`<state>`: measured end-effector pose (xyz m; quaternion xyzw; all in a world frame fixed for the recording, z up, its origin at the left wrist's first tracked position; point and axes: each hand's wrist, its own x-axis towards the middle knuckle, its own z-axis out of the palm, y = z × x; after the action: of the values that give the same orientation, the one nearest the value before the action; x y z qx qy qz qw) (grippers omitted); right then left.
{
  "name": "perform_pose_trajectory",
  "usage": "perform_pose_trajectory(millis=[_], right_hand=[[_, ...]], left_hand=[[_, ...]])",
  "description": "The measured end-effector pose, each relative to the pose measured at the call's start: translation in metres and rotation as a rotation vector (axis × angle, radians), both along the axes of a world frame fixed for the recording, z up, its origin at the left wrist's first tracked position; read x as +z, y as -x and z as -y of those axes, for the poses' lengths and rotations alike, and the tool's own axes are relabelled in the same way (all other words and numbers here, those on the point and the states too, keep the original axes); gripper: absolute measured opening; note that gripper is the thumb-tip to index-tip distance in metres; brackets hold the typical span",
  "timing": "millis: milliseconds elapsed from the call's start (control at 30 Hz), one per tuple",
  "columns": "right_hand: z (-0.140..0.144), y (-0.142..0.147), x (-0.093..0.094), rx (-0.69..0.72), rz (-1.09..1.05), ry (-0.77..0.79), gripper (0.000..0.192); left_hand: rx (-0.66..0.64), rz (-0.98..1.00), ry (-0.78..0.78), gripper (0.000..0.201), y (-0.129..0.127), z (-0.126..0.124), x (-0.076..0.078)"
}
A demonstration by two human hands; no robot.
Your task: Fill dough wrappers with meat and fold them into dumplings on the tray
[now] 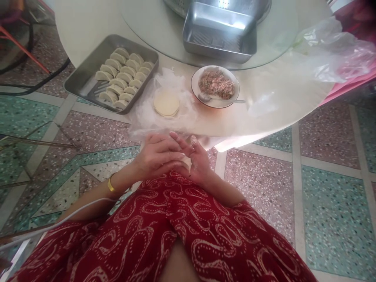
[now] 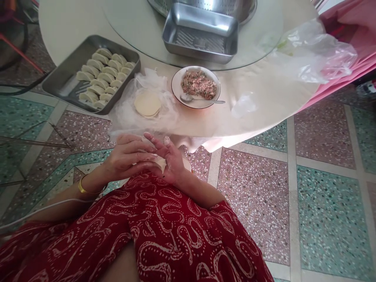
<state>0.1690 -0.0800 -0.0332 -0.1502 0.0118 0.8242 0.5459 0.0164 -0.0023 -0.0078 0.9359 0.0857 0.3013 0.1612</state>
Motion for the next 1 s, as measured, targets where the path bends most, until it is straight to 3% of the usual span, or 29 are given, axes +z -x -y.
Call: perform_pose_trajectory(millis=[233,600,800,1000], right_hand=[[0.0,0.001,-0.008,0.006,-0.029,-0.049,0.051],[-0.003,0.001,0.017,-0.04,0.128,0.033,0.051],[-0.003,0.002,0.017,-0.066,0.173,0.004,0.051],[-0.004,0.001,0.017,-0.059,0.213,0.04,0.051]], left_hand=[[0.037,0.007,0.0,0.005,0.002,0.004,-0.004],[0.155,0.023,-0.045,0.013,0.009,0.009,-0.002],[0.211,0.055,-0.114,0.005,0.011,0.01,-0.008],[0.265,-0.005,-0.125,0.016,0.014,0.011,-0.008]])
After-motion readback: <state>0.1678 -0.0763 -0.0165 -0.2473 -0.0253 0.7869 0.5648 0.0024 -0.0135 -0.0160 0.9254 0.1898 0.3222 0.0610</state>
